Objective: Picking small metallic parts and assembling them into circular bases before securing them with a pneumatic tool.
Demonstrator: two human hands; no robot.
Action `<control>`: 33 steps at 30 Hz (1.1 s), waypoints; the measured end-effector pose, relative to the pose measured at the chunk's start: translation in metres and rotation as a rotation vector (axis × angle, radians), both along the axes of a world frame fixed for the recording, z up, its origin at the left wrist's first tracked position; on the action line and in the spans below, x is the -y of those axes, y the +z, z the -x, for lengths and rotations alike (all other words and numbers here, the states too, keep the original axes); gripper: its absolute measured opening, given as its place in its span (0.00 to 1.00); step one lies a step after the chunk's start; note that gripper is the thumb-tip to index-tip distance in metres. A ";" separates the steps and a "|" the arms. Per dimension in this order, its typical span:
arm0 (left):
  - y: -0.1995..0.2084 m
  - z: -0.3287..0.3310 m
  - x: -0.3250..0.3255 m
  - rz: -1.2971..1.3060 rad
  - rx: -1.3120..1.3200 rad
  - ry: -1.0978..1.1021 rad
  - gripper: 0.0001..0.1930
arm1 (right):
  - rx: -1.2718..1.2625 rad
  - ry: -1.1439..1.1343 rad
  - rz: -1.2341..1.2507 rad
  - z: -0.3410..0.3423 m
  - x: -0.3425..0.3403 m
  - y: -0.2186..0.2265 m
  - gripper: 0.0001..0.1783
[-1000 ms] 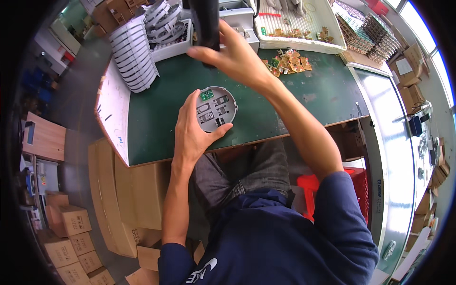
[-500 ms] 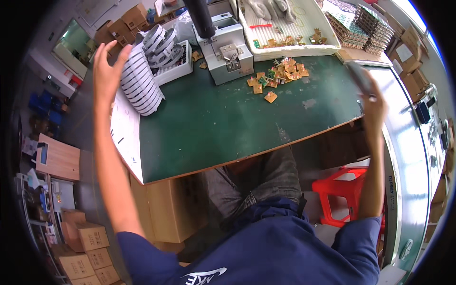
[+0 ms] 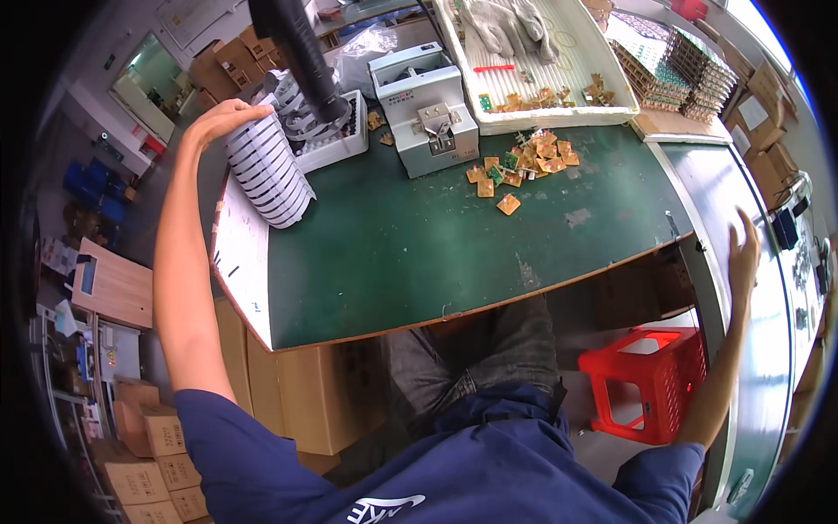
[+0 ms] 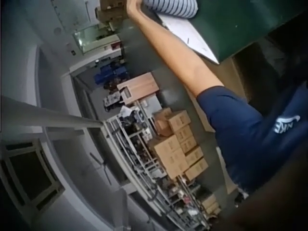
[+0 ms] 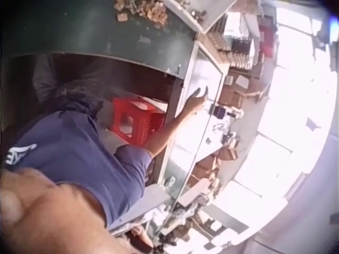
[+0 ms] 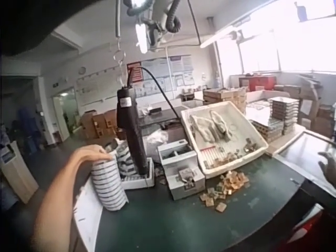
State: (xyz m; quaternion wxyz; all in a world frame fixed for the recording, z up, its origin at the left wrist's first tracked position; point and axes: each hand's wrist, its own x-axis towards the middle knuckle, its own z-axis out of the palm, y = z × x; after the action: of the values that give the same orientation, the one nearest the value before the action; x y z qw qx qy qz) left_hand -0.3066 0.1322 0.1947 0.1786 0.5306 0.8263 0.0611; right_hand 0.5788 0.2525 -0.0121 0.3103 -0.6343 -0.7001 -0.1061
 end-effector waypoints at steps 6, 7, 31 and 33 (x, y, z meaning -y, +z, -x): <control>-0.019 0.000 0.017 -0.216 -0.077 0.037 0.33 | -0.315 0.690 0.248 0.285 0.049 0.049 0.21; -0.019 0.001 0.019 -0.223 -0.055 0.063 0.32 | -0.345 0.685 0.298 0.312 0.050 0.037 0.21; -0.027 -0.023 0.034 -0.438 -0.005 0.177 0.37 | -0.381 0.875 0.196 0.376 0.061 -0.026 0.20; -0.029 -0.022 0.033 -0.464 -0.096 0.139 0.38 | -0.387 0.869 0.200 0.377 0.063 -0.026 0.20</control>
State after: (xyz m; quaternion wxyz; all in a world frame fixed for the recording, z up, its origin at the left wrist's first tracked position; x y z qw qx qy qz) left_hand -0.2851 0.0991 0.1655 0.0081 0.5016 0.8323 0.2360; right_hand 0.2017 0.1897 -0.0378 0.3881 -0.3178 -0.8364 0.2211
